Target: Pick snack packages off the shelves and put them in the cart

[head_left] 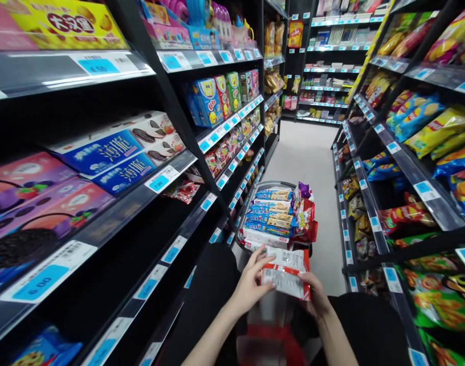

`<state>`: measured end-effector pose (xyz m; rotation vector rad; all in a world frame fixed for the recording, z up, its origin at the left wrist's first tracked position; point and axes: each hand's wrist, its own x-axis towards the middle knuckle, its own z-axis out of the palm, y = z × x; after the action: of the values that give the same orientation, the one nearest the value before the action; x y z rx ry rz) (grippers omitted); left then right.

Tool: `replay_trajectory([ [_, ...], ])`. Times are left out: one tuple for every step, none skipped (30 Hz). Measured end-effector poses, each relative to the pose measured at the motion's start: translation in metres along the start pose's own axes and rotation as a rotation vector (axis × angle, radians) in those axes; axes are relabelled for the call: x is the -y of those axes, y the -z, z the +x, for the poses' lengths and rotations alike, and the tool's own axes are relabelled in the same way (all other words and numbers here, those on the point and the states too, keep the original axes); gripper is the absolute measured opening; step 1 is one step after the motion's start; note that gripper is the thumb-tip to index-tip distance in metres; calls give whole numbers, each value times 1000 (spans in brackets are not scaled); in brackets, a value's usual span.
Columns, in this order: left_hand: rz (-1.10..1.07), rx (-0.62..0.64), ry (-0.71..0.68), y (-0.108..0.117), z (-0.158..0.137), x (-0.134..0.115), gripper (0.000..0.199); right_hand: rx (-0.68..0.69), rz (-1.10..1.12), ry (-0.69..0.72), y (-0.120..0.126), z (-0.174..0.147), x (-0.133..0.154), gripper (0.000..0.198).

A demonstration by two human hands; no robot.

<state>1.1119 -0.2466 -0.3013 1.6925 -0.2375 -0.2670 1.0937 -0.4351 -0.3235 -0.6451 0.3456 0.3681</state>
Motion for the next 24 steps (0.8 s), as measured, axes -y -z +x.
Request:
replay_trajectory([
  [-108, -1, 45, 1, 4, 8, 55, 17, -8, -12, 2, 2, -1, 32],
  [-202, -8, 83, 2, 7, 16, 58, 29, -18, -22, 3, 4, -3, 33],
  [-282, -9, 113, 2, 9, 23, 62, 35, -29, -28, 4, 5, -4, 34],
  [-345, 0, 137, 3, 11, 29, 64, 36, -45, -30, 5, 7, -5, 35],
  [-388, 12, 157, 3, 12, 34, 64, 38, -68, -34, 5, 7, -6, 36],
  [-411, 9, 171, 4, 14, 37, 62, 45, -104, -30, 6, 7, -5, 38],
  [-411, -10, 180, 4, 15, 40, 58, 53, -153, -6, 7, 7, -4, 43],
  [-394, -43, 188, 5, 16, 41, 53, 62, -213, 37, 7, 7, -2, 50],
  [-367, -81, 197, 5, 17, 41, 49, 71, -280, 99, 7, 6, 0, 60],
  [-341, -120, 207, 6, 18, 41, 45, 81, -345, 169, 6, 6, 2, 71],
  [-323, -152, 216, 6, 19, 41, 43, 92, -402, 235, 6, 5, 5, 80],
  [-313, -170, 223, 7, 20, 40, 43, 104, -449, 285, 5, 5, 7, 88],
  [-312, -183, 223, 8, 21, 39, 43, 115, -485, 317, 4, 5, 8, 93],
  [-313, -194, 219, 8, 21, 38, 44, 120, -512, 340, 4, 5, 9, 96],
  [-309, -204, 214, 9, 21, 38, 45, 114, -533, 363, 4, 7, 8, 98],
  [-299, -217, 209, 9, 21, 37, 45, 102, -553, 387, 5, 8, 7, 98],
  [-279, -235, 199, 9, 21, 36, 44, 83, -580, 412, 7, 10, 5, 94],
  [-252, -258, 179, 9, 20, 36, 42, 58, -621, 442, 9, 13, 3, 84],
  [-223, -282, 147, 9, 20, 35, 40, 31, -676, 480, 12, 15, 0, 70],
  [-194, -304, 107, 8, 20, 35, 36, 1, -739, 529, 15, 18, -3, 55],
  [-167, -322, 62, 8, 19, 35, 32, -32, -810, 589, 17, 20, -5, 43],
  [-145, -336, 23, 7, 19, 34, 28, -65, -887, 655, 20, 21, -7, 36],
  [-127, -344, -3, 6, 19, 34, 25, -92, -966, 727, 21, 22, -9, 32],
  [-112, -350, -17, 5, 18, 34, 23, -108, -1044, 800, 22, 22, -10, 30],
])
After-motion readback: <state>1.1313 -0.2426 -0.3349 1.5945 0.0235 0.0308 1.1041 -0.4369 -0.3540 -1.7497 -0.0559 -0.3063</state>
